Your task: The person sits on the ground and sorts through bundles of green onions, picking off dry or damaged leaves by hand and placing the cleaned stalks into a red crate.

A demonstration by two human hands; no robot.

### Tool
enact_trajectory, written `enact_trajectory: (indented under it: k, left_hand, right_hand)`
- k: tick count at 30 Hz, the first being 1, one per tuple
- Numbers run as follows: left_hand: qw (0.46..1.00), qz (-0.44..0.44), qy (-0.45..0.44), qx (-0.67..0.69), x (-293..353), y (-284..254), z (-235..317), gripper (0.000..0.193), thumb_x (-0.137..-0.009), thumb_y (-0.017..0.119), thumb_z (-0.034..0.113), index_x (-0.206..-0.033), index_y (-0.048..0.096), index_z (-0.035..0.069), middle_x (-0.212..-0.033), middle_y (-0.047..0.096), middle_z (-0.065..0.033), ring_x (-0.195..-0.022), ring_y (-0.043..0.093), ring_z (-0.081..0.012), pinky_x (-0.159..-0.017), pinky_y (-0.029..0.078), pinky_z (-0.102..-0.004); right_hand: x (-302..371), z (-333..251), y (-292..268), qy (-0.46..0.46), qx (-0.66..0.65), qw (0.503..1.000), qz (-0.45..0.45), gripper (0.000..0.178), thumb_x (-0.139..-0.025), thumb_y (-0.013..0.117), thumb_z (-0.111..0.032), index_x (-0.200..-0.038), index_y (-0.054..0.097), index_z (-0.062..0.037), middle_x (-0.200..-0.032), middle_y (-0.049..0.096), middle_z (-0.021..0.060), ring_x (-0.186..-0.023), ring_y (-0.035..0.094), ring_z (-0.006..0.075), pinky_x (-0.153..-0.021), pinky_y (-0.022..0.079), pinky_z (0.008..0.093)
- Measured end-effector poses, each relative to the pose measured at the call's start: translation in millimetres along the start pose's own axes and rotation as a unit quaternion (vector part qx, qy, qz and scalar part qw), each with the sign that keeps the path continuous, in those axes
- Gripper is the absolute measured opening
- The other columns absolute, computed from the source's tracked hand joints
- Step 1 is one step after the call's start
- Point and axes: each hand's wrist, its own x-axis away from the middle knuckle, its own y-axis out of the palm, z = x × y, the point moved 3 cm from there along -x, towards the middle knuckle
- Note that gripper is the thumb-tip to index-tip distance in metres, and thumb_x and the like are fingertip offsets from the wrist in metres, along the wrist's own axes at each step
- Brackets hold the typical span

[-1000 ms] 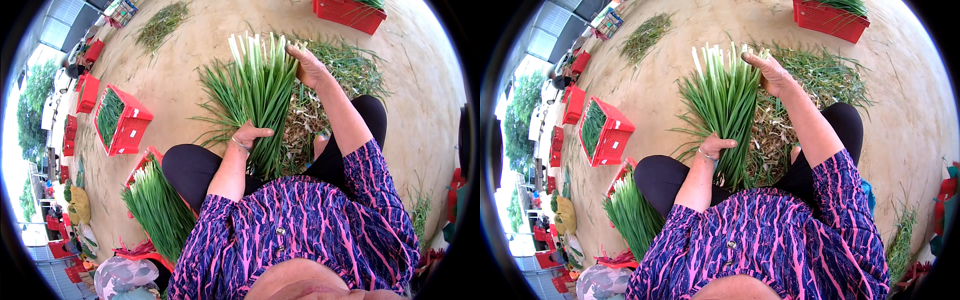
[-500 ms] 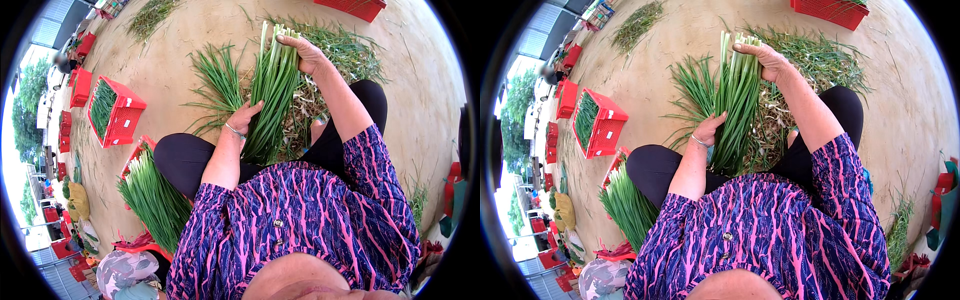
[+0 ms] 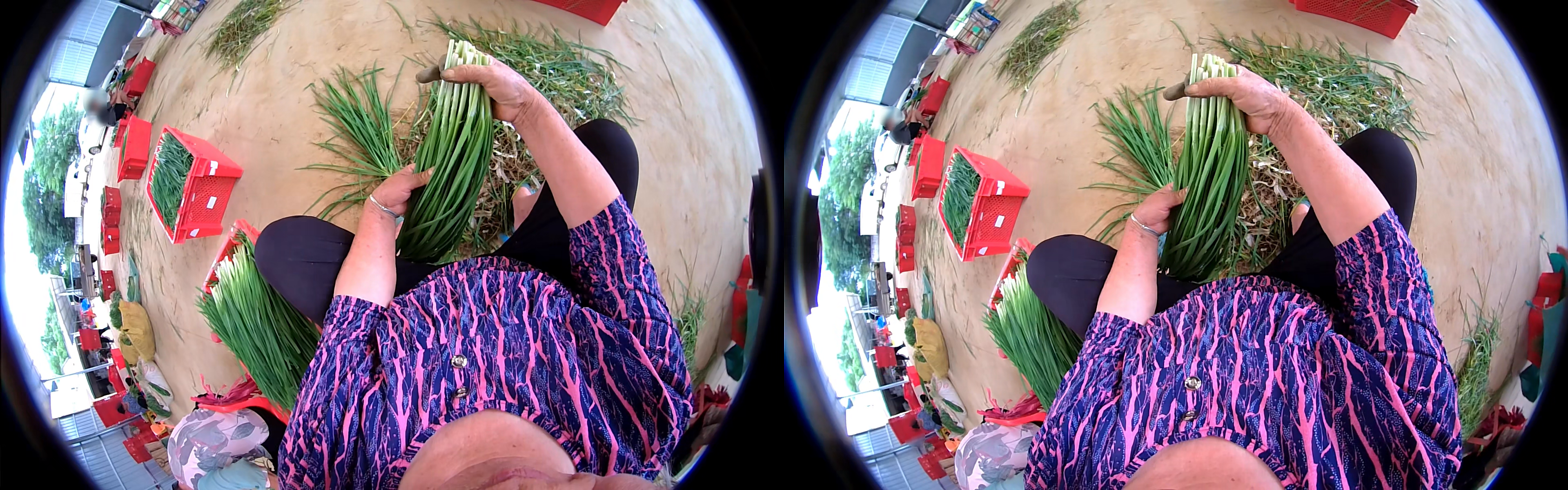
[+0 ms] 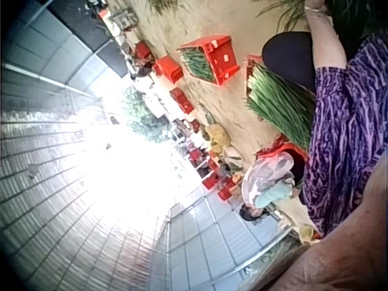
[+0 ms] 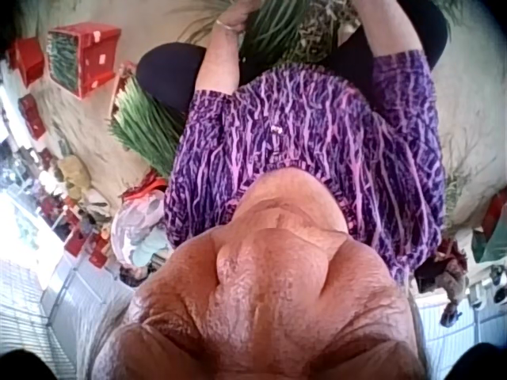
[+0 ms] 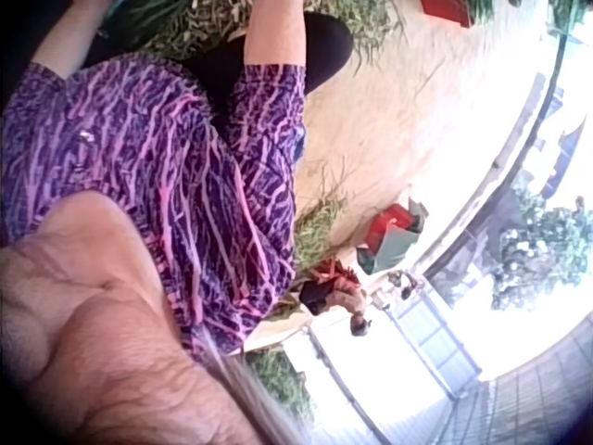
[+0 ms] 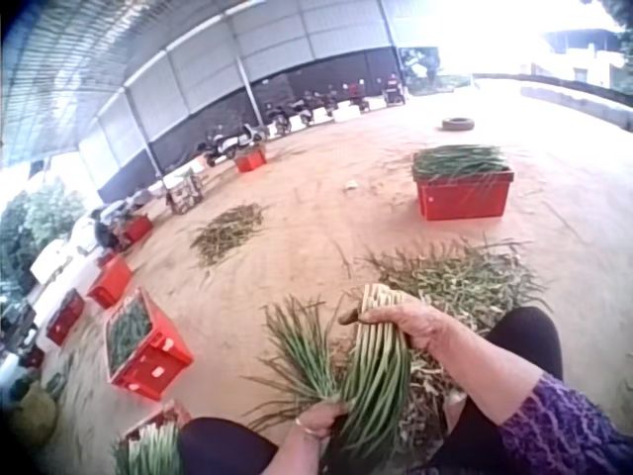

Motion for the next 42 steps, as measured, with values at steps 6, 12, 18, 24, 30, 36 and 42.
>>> enact_trajectory:
  k: [6, 12, 18, 24, 30, 36, 42]
  left_hand:
    - [0.999, -0.022, 0.011, -0.023, -0.1, -5.1, 6.2, 0.052, -0.090, 0.066, 0.024, -0.132, 0.046, 0.001, -0.122, 0.060, -0.0105, -0.107, 0.060, -0.0186, -0.088, 0.051, -0.0343]
    - [0.939, 0.224, 0.235, -0.116, 10.0, -18.6, 48.5, 0.082, -0.080, 0.075, 0.032, -0.142, 0.032, 0.001, -0.137, 0.046, -0.0147, -0.123, 0.047, -0.0202, -0.099, 0.040, -0.0345]
    - [0.737, 0.392, 0.383, -0.396, 19.8, 23.2, 61.4, 0.020, -0.081, 0.069, 0.011, -0.099, 0.064, 0.005, -0.091, 0.065, -0.0043, -0.086, 0.061, -0.0136, -0.077, 0.050, -0.0297]
    - [0.455, 0.224, 0.477, -0.717, -5.5, 169.5, 77.2, 0.042, -0.072, 0.073, 0.019, -0.112, 0.062, 0.011, -0.118, 0.054, -0.0090, -0.124, 0.044, -0.0288, -0.105, 0.031, -0.0480]
    - [0.451, 0.204, -0.023, -0.869, -63.5, -36.3, -45.3, 0.042, -0.082, 0.057, 0.023, -0.122, 0.061, 0.012, -0.143, 0.043, -0.0095, -0.142, 0.023, -0.0259, -0.112, 0.015, -0.0604]
    - [0.596, 0.042, -0.237, -0.766, -51.1, -126.9, -83.1, 0.044, -0.080, 0.055, 0.037, -0.094, 0.069, -0.003, -0.099, 0.068, -0.0196, -0.094, 0.065, -0.0344, -0.084, 0.050, -0.0420]
    - [0.916, -0.042, -0.008, -0.399, -37.1, 52.1, 33.8, 0.024, -0.090, 0.059, 0.021, -0.095, 0.068, -0.001, -0.083, 0.069, -0.0084, -0.069, 0.064, -0.0155, -0.063, 0.051, -0.0262]
  right_hand:
    - [9.4, -14.7, 3.5, -0.028, 0.009, 0.998, 0.049, 0.016, -0.083, 0.070, -0.012, -0.097, 0.064, -0.0054, -0.082, 0.069, 0.0058, -0.068, 0.066, 0.0143, -0.060, 0.056, 0.0298]
    - [34.8, -86.3, 15.5, -0.171, 0.127, 0.968, 0.131, 0.029, -0.080, 0.076, -0.011, -0.105, 0.063, -0.0039, -0.087, 0.069, 0.0070, -0.069, 0.067, 0.0156, -0.063, 0.058, 0.0309]
    - [27.3, -80.0, -24.2, -0.255, 0.098, 0.936, 0.223, 0.031, -0.076, 0.079, -0.009, -0.102, 0.063, -0.0072, -0.085, 0.066, 0.0019, -0.072, 0.065, 0.0124, -0.064, 0.056, 0.0295]
    - [25.8, -79.1, -21.4, -0.291, -0.004, 0.933, 0.213, 0.027, -0.077, 0.078, -0.005, -0.099, 0.063, -0.0077, -0.086, 0.068, 0.0028, -0.076, 0.066, 0.0144, -0.066, 0.056, 0.0308]
    - [57.3, -116.4, -113.1, -0.308, -0.079, 0.902, 0.291, 0.029, -0.085, 0.071, -0.017, -0.109, 0.062, -0.0041, -0.102, 0.069, 0.0106, -0.091, 0.065, 0.0218, -0.081, 0.054, 0.0370]
    - [72.6, -119.0, -162.9, -0.301, -0.218, 0.858, 0.356, 0.033, -0.083, 0.074, -0.025, -0.107, 0.064, -0.0044, -0.106, 0.067, 0.0083, -0.098, 0.062, 0.0272, -0.085, 0.049, 0.0511]
    - [84.9, -102.4, -177.8, -0.296, -0.244, 0.824, 0.418, 0.036, -0.082, 0.074, -0.029, -0.107, 0.064, -0.0056, -0.107, 0.066, 0.0076, -0.099, 0.060, 0.0282, -0.086, 0.046, 0.0536]
